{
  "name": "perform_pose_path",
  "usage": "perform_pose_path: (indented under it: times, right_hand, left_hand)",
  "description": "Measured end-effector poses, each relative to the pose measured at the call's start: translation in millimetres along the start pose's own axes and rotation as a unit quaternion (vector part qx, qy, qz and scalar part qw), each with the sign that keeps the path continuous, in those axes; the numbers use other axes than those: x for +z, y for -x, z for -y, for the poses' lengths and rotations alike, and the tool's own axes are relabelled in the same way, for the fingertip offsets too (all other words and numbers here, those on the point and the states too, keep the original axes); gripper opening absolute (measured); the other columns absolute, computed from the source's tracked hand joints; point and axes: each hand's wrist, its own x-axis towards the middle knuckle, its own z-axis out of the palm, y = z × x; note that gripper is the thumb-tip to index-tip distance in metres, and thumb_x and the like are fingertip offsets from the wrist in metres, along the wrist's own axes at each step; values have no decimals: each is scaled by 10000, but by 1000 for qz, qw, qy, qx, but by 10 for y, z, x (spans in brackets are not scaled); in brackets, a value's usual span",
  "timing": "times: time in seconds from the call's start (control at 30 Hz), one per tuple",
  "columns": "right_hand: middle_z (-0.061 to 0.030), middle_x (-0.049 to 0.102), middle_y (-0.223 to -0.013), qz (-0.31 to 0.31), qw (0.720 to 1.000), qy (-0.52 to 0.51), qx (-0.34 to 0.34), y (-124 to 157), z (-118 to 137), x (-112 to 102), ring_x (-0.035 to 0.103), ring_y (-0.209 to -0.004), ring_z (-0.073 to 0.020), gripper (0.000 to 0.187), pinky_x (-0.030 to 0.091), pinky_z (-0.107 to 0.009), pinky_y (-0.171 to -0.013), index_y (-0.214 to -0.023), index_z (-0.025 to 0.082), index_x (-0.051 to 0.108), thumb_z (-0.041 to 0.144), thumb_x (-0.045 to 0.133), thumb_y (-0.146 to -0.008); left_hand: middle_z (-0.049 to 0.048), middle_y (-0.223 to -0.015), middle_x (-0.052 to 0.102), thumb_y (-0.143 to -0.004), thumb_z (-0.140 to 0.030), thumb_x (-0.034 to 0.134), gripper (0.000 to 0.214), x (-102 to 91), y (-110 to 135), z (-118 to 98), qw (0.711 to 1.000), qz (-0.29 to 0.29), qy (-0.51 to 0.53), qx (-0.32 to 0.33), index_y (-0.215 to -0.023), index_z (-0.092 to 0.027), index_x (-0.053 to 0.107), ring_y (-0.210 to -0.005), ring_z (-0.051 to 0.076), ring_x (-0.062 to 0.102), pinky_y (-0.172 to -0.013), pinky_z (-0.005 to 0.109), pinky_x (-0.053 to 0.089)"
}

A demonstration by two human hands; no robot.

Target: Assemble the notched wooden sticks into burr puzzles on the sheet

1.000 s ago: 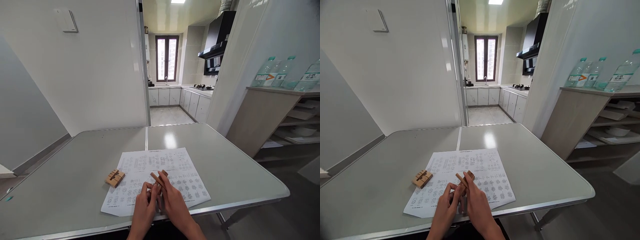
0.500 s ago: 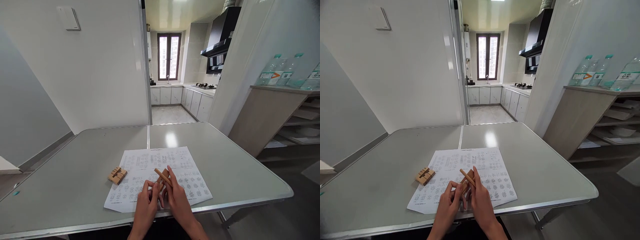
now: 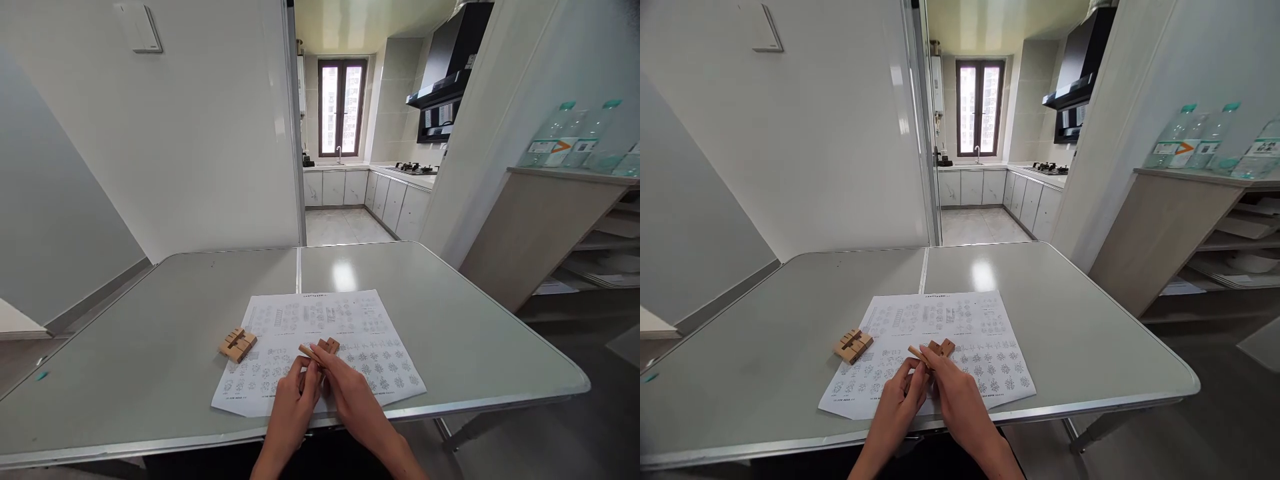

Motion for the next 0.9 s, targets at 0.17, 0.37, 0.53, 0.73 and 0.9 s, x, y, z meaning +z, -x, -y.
perform_pose_path:
  times: [0.17,0.37,0.53,0.73,0.9]
  right_hand:
    - [-26,626,-1467,4,1000,-15,4,-18,47,-25,598,-1345,-209,529,525,-406,-1106,-1536,359,469,154,375,-1057]
    - [-58,656,-1389,-23,999,-3,27,19,22,9,703,-1144,-214,518,596,-370,-973,-1591,350,366,245,378,-1083]
    - [-72,634,-1306,-114,990,68,45,25,-12,-2,656,-1170,-257,560,589,-447,-987,-1587,343,306,320,467,-1051]
    - [-84,475,-1538,-119,972,190,75,-59,-105,68,414,-1454,-379,950,454,-581,-1153,-1609,348,244,371,789,-831]
    - [-84,616,-1407,-132,967,200,82,-110,-199,93,478,-1394,-401,860,415,-619,-1163,-1546,306,393,346,804,-791]
  left_hand:
    - [-64,-611,435,-1001,-590,448,407,0,-4,17,1000,5,0,7,-877,-219,562,-541,138,382,-551,258,298]
    - [-58,-584,458,-1009,-600,419,425,-6,2,60,999,-42,-9,10,-896,-220,573,-539,155,427,-556,264,351]
    - [-49,-637,472,-993,-639,444,440,-5,-1,124,993,-104,49,-6,-936,-222,569,-558,143,437,-532,248,385]
    - [-40,-703,496,-997,-631,469,411,27,4,81,982,-132,134,7,-935,-229,531,-589,129,448,-522,229,410]
    - [-48,-694,488,-992,-644,470,428,10,5,47,980,-132,148,6,-922,-225,523,-552,109,410,-504,219,393]
